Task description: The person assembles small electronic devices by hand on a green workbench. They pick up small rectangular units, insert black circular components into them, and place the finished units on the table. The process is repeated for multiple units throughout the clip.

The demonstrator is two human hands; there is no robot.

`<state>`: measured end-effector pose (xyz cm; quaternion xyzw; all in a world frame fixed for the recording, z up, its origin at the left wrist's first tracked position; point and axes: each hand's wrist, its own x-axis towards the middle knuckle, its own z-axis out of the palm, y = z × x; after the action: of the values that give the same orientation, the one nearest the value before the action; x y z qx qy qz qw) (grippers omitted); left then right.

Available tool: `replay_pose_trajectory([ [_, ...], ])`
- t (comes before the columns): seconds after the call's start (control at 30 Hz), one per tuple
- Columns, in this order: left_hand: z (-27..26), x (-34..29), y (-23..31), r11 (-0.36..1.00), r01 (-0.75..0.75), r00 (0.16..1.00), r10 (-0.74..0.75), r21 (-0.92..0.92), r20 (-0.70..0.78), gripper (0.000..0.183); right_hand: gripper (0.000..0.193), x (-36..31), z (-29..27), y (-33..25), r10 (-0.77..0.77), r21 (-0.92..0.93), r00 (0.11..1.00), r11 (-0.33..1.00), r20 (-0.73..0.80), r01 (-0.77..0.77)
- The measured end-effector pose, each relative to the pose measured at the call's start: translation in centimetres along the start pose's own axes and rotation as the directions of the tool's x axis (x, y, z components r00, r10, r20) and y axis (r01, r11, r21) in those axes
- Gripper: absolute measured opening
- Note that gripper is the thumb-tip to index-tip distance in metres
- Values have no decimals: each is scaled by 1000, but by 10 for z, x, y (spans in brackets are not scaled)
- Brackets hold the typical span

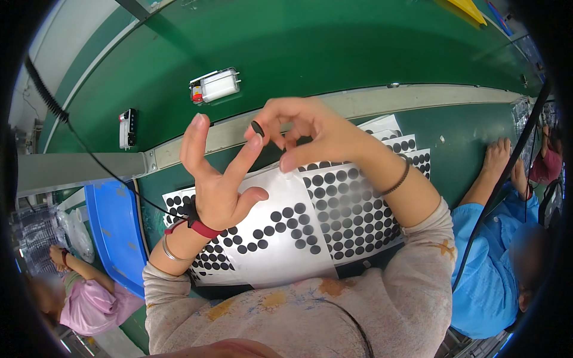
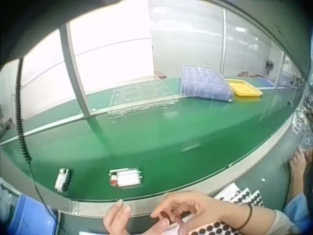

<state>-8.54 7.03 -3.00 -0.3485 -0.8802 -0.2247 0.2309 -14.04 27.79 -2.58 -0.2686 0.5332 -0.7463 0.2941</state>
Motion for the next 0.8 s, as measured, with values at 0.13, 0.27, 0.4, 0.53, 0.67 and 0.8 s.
replay_pose_trajectory([
  [0.13,-1,3,5,988,-39,999,34,151,38,47,42,3,-12,9,-139,51,990,989,-8,139],
  [0.27,1,4,6,984,-43,999,40,172,21,44,39,2,-14,12,-159,126,986,978,-43,164],
  [0.4,2,6,7,989,-36,999,32,143,28,44,30,0,-14,15,-149,144,985,977,-83,159],
  [0.53,8,3,10,997,65,998,-65,35,-3,58,24,-2,-17,15,-141,129,987,980,-77,150],
  [0.67,7,5,11,999,35,999,-35,29,9,55,23,-3,-16,10,-99,165,990,980,-98,114],
  [0.8,6,5,6,999,-26,999,25,47,25,59,25,-2,-17,14,-136,169,987,974,-89,150],
])
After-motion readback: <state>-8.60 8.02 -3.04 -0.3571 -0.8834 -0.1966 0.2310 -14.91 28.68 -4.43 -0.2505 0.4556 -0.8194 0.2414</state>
